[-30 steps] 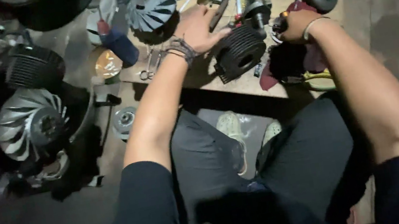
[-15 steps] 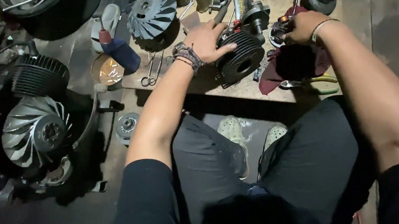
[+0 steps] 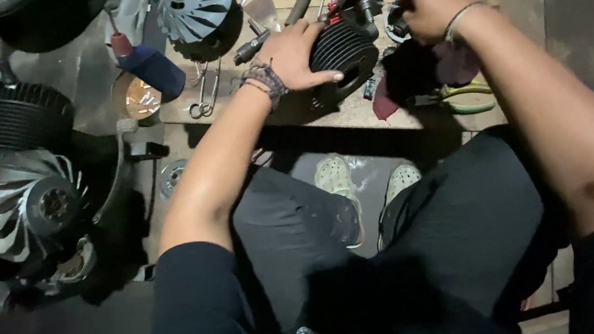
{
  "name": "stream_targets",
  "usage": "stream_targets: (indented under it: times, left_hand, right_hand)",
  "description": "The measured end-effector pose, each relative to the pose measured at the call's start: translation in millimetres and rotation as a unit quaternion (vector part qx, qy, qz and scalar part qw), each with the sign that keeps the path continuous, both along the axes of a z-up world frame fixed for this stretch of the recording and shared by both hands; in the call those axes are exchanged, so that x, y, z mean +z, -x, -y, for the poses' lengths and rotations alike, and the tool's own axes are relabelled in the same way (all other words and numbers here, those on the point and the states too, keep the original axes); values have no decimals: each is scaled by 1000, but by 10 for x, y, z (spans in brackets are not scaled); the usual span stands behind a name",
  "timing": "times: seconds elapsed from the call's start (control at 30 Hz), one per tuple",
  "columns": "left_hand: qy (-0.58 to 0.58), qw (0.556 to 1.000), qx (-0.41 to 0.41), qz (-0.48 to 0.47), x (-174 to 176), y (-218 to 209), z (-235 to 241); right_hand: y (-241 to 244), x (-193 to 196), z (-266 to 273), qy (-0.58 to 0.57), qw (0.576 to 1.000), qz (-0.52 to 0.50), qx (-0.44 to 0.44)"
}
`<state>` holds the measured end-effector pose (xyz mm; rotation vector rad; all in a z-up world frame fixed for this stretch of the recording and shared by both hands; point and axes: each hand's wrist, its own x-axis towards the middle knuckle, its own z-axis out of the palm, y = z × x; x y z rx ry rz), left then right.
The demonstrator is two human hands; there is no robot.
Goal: Final inspection and handling of a motorcycle cylinder head and related components on a workbench
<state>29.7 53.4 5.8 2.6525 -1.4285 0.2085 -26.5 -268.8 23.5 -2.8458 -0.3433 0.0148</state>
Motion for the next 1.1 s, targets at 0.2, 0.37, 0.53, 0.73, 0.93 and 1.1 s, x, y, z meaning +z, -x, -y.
stream_targets:
  times: [0.2, 0.37, 0.53, 0.73, 0.93, 1.1]
  left_hand:
    - [28, 1000, 2, -11, 58, 94, -48]
    - [48, 999, 11, -13, -53, 133, -72]
    - [66, 997, 11, -29, 50, 160, -78]
    - [82, 995, 21, -56, -116, 98, -75]
    - [104, 991, 15, -79, -85, 155, -120]
    - [138, 986, 14, -91, -129, 166, -102]
  right_hand:
    - [104, -155, -282, 13, 998, -45, 35]
    - [-128, -906, 83, 117, 981, -146, -59]
    - [37, -221, 107, 115, 976, -155, -99]
    - [161, 129, -5, 20, 982, -158, -103]
    - [34, 40, -275, 10, 990, -106, -94]
    - [34, 142, -635, -12, 996, -82, -44]
